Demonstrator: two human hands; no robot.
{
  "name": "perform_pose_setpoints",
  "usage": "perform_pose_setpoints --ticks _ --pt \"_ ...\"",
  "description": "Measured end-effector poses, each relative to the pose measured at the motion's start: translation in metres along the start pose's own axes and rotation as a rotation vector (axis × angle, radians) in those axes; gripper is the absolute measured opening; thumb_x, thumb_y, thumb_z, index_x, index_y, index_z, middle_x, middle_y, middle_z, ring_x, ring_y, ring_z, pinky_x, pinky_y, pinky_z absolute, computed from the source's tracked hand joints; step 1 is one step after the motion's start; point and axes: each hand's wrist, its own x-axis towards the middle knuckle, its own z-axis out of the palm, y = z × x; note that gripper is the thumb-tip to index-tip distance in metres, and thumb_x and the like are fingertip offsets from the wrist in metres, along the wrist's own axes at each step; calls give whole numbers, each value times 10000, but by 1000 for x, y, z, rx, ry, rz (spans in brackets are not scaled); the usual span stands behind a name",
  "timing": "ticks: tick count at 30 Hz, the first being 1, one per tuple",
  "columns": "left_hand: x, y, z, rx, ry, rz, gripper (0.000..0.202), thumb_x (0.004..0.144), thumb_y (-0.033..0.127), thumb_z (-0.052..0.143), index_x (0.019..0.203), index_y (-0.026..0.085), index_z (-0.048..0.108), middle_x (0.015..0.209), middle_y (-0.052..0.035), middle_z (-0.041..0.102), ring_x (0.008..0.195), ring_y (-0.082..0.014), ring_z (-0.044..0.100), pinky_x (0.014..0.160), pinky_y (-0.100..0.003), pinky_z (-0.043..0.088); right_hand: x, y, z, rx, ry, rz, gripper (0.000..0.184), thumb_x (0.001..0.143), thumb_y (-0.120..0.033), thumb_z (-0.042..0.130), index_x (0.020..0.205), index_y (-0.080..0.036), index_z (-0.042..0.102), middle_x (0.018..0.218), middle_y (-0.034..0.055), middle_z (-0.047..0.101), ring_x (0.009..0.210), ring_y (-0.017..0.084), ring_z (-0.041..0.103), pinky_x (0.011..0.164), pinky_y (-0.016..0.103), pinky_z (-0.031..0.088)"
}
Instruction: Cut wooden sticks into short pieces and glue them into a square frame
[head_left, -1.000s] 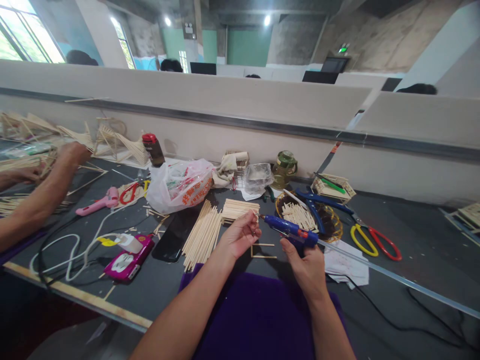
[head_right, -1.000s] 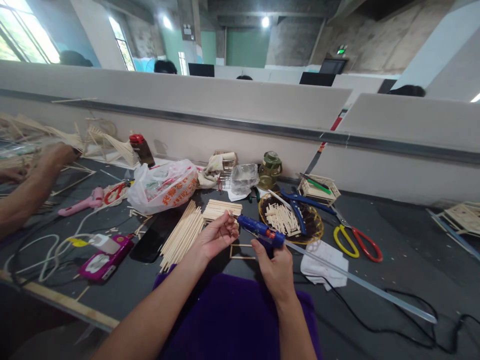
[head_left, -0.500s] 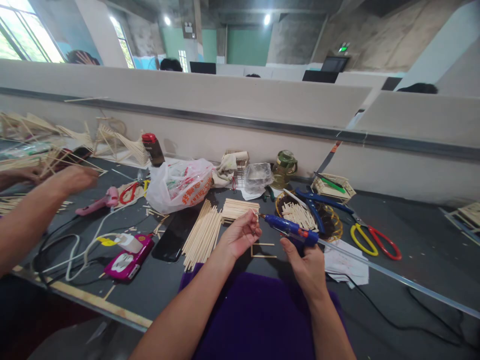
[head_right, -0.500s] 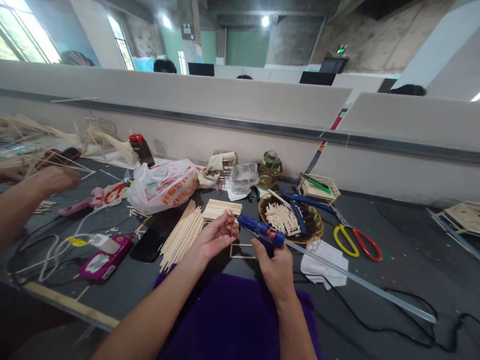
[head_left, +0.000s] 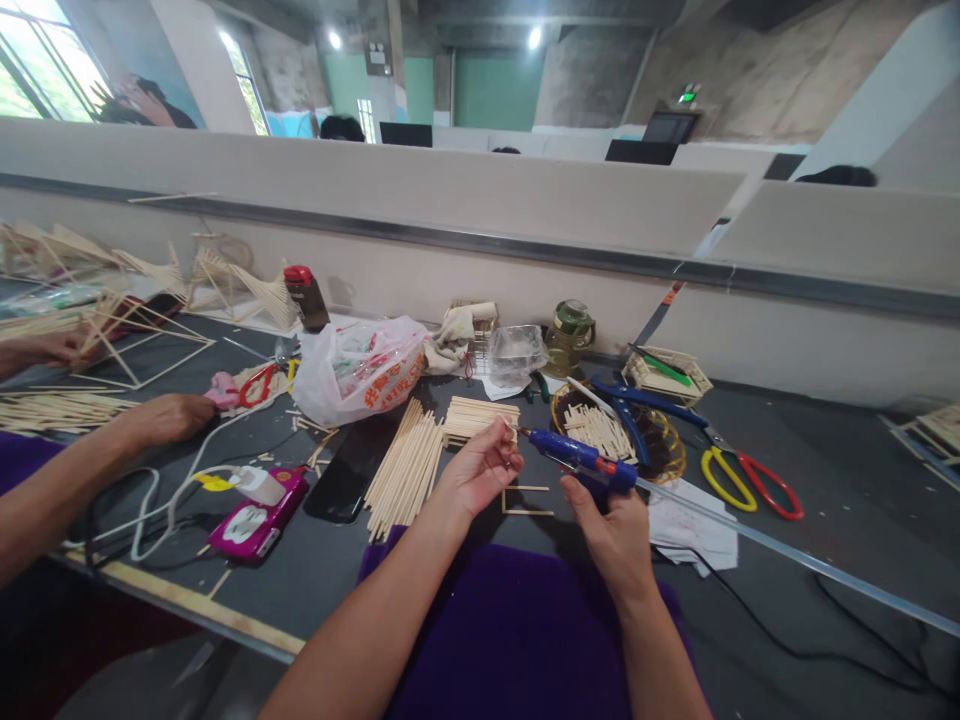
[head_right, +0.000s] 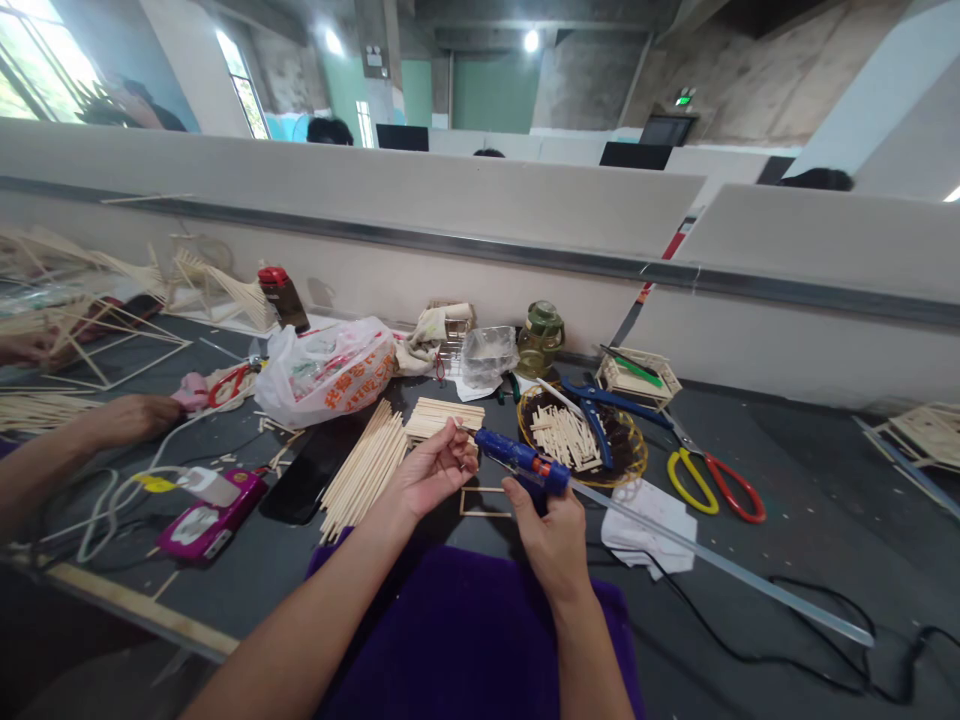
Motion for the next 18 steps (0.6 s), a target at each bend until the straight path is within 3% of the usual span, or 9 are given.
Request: perform_pose_setpoints --ticks 6,18 --pt "0 0 0 31 8 17 188 693 186 767 817 131 637 626 21 563 559 -61 497 572 -195 422 1 -2 0 -2 33 -37 340 776 -503 606 816 -172 670 717 58 680 679 228 624 661 334 487" --pt "-2 -1 3 23 16 10 190 686 169 772 806 118 634 634 19 571 558 -57 500 561 -187 427 1 0 1 -2 -6 34 399 779 -533 591 842 -147 671 739 76 684 686 230 623 632 323 475"
